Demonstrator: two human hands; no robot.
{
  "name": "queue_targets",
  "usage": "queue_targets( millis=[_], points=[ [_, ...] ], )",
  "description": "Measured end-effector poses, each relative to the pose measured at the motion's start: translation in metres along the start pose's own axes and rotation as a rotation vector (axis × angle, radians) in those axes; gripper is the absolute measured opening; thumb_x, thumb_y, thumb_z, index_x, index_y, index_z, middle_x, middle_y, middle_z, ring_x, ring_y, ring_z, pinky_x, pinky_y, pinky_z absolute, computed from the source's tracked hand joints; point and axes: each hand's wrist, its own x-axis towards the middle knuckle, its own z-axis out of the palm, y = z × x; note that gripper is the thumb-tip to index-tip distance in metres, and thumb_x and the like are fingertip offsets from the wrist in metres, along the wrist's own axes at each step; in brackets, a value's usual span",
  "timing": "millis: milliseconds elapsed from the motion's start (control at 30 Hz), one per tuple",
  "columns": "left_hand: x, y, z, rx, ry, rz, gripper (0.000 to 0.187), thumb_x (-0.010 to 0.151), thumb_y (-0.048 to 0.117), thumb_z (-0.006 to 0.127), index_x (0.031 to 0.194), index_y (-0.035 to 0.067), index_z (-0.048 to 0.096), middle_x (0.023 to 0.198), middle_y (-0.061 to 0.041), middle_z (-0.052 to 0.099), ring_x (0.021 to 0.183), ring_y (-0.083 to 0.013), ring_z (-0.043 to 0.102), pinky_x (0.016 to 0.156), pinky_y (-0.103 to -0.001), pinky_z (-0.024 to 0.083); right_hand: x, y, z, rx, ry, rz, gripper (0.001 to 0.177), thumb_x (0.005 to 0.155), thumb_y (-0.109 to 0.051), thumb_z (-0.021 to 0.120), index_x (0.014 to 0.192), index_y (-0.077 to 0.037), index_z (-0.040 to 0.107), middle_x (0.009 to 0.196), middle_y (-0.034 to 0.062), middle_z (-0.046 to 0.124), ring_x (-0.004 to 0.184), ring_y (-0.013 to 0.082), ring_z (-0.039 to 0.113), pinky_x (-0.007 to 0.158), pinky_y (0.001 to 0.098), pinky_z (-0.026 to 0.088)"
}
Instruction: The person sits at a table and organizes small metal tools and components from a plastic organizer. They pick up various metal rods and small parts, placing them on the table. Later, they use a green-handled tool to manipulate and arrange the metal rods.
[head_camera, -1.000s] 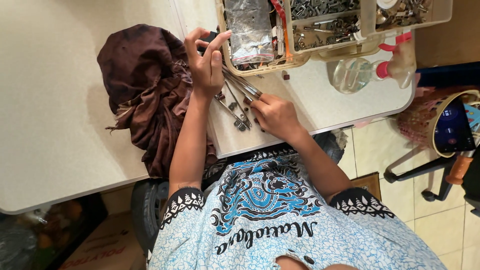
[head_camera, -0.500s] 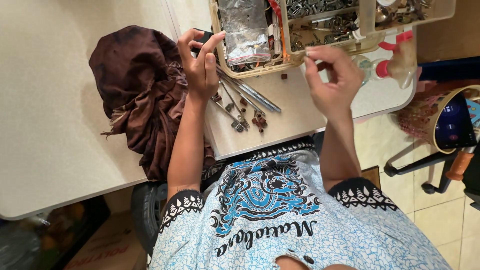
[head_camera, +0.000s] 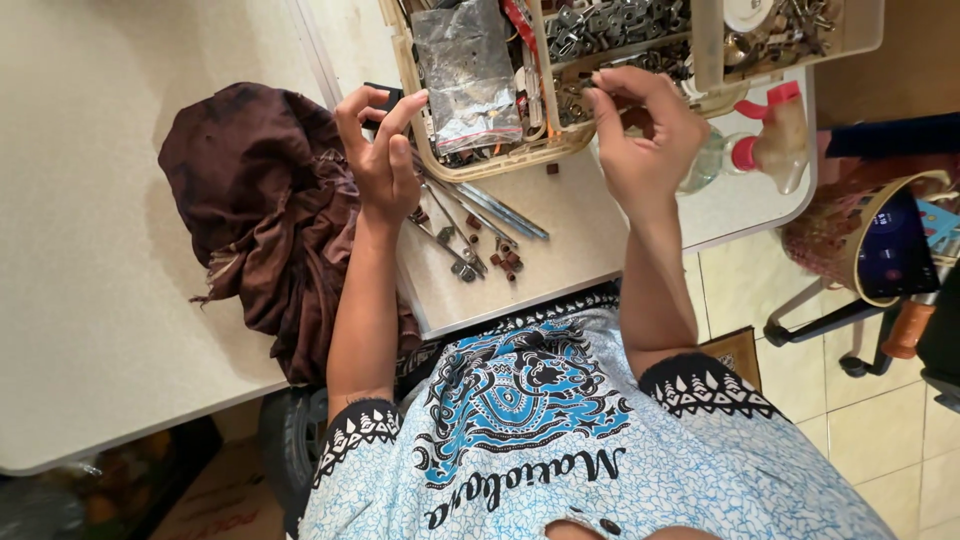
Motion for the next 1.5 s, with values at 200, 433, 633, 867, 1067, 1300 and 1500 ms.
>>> queue_targets(
  millis=[200,433,633,867,1067,1300,1500],
  points=[
    [0.0,0.0,0.001,-0.013,0.013,0.001,0.048,0.114,0.034,0.036,0.126,0.008,0.074,0.12,-0.014,0.053,0.118,-0.0265,0.052,0.095,-0.04,0.048,0.002,-0.002,0.002,0.016,-0.024,0.04,0.019,0.098,0.007,0.081,0.112,0.002,0.069,0.104,0.0081,0.075,0.097,0.0142,0.076,0.084,0.0243,0.06],
    [0.0,0.002,0.001,0.001,0.011,-0.003,0.047,0.114,0.034,0.036,0.125,0.008,0.074,0.121,-0.014,0.053,0.118,-0.0266,0.053,0.096,-0.04,0.048,0.004,0.0,0.0,0.043,-0.056,0.056,0.016,0.098,0.008,0.08,0.107,0.003,0.068,0.101,0.0083,0.075,0.096,0.0143,0.076,0.085,0.0247,0.061],
    [0.0,0.002,0.001,-0.009,0.0,-0.011,0.045,0.113,0.03,0.037,0.127,0.007,0.074,0.121,-0.014,0.052,0.119,-0.0262,0.052,0.097,-0.04,0.048,0.004,-0.001,-0.001,0.059,-0.067,0.046,0.016,0.099,0.01,0.078,0.107,0.003,0.066,0.101,0.0089,0.074,0.098,0.015,0.076,0.087,0.0251,0.06],
    [0.0,0.003,0.001,-0.015,0.01,-0.013,0.04,0.11,0.02,0.04,0.127,0.007,0.073,0.121,-0.013,0.052,0.119,-0.0259,0.053,0.096,-0.04,0.049,0.004,-0.001,0.001,0.055,-0.058,0.021,0.015,0.099,0.011,0.076,0.107,0.003,0.066,0.1,0.0084,0.074,0.099,0.0157,0.077,0.089,0.0257,0.061],
    [-0.004,0.003,0.001,-0.042,0.014,-0.011,0.039,0.109,0.017,0.04,0.128,0.007,0.073,0.123,-0.013,0.051,0.118,-0.0256,0.053,0.096,-0.039,0.051,-0.001,0.0,0.001,0.03,-0.053,-0.009,0.015,0.099,0.012,0.076,0.106,0.003,0.067,0.1,0.0076,0.075,0.1,0.0151,0.078,0.089,0.0256,0.062],
    [-0.006,-0.001,0.0,-0.019,0.024,0.022,0.039,0.107,0.014,0.041,0.128,0.008,0.073,0.121,-0.012,0.052,0.114,-0.0244,0.053,0.093,-0.037,0.051,-0.006,0.009,0.0,0.078,-0.052,-0.006,0.018,0.101,0.013,0.078,0.11,0.003,0.066,0.101,0.0074,0.073,0.1,0.0143,0.075,0.088,0.0249,0.059],
    [-0.006,-0.003,-0.004,-0.016,0.028,0.043,0.039,0.108,0.013,0.04,0.13,0.008,0.072,0.119,-0.011,0.052,0.111,-0.0237,0.054,0.091,-0.037,0.05,-0.012,0.016,-0.003,0.121,-0.088,-0.041,0.018,0.106,0.014,0.075,0.115,0.003,0.065,0.107,0.0084,0.074,0.106,0.0156,0.077,0.096,0.0265,0.061]
  ],
)
